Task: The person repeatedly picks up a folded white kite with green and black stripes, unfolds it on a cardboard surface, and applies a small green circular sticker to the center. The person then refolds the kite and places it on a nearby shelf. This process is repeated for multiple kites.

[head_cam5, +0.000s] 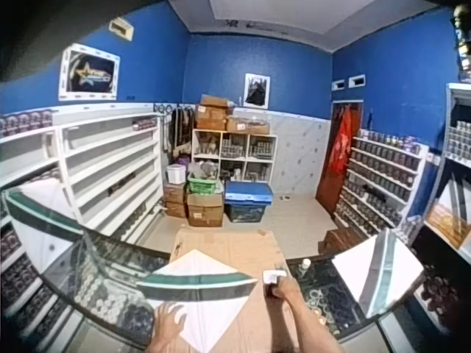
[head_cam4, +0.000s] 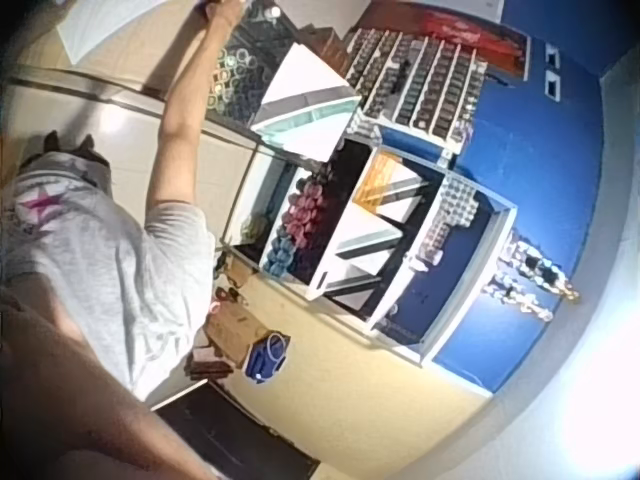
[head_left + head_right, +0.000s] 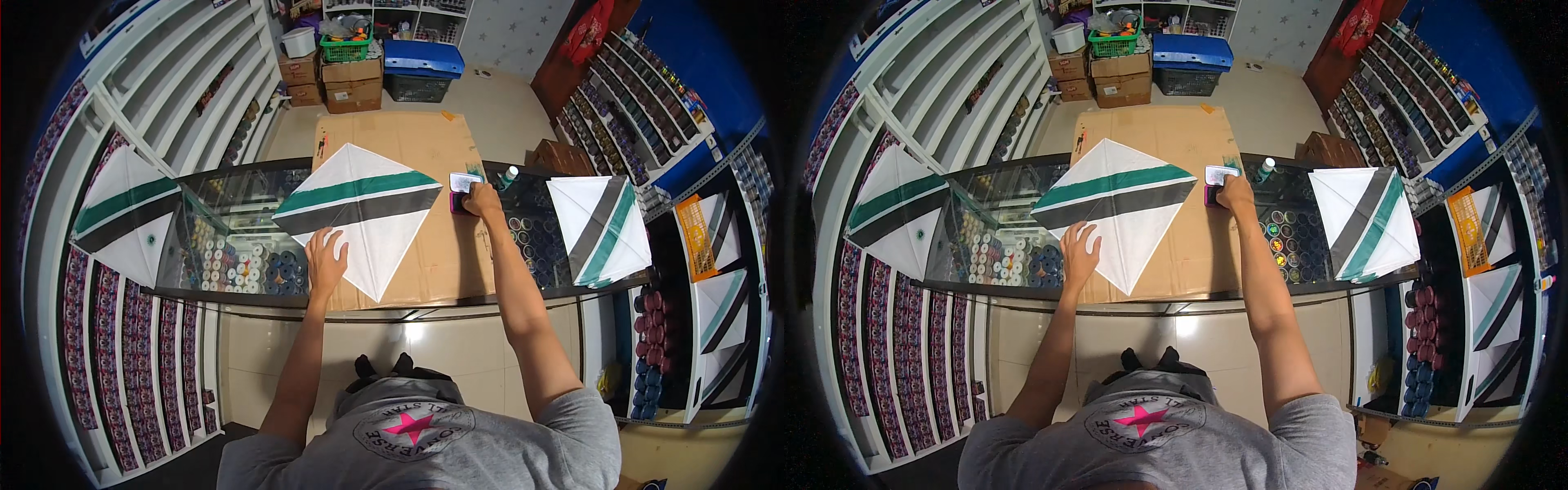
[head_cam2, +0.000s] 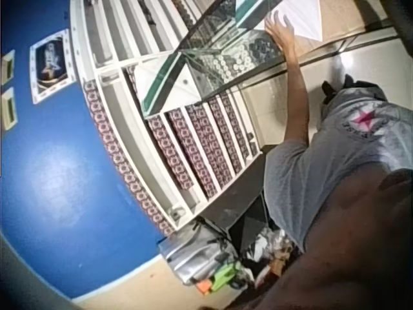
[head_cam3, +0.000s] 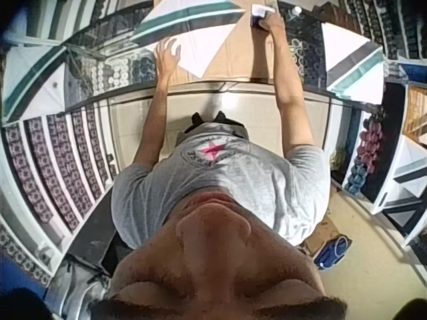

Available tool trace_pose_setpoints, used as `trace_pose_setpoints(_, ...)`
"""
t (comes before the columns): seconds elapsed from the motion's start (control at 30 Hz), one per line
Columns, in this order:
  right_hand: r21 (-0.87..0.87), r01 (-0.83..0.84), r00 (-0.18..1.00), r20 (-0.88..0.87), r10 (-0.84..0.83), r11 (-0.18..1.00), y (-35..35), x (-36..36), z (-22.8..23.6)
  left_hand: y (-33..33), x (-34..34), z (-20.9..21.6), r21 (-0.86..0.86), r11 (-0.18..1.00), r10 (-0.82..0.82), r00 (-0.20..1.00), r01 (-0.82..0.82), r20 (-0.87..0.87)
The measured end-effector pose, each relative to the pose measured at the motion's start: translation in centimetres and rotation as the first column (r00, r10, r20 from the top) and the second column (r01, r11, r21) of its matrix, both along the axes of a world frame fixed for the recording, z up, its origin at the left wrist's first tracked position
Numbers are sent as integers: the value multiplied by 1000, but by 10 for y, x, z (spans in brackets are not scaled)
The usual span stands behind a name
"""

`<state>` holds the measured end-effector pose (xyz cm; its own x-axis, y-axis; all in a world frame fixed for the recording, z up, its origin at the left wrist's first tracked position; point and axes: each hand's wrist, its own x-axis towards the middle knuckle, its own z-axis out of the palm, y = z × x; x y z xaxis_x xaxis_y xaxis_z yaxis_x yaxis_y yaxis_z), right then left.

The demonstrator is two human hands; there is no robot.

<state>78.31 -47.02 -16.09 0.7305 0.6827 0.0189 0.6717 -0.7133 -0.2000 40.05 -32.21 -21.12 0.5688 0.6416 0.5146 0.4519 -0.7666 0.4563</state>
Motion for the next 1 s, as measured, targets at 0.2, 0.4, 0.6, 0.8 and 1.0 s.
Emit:
trace_pose_setpoints(0.2, 4, -25, 1000, -2, 25, 1000, -1, 2, -11, -1, 0, 1, 10, 1000, 3, 1000, -3, 5)
trace_pose_setpoints(0.4, -13, -7, 996, -89, 6, 1000, 0, -1, -17, -3, 0, 2, 1, 1000, 8, 1000, -8, -7)
trace_pose_setpoints(0.6, -19, -12, 995, -104, 10, 1000, -1, -4, -4, -3, 1, 3, 11, 1000, 16, 1000, -16, -5)
trace_pose_setpoints(0.8, 200, -38, 996, -67, 52, 979, -14, -17, 3, -2, -1, 1, 4, 1000, 14, 1000, -14, 2)
trace_pose_setpoints(1.0, 320, -100, 993, -34, 117, 942, -19, -52, 7, -2, -1, 1, 4, 1000, 8, 1000, -8, -8)
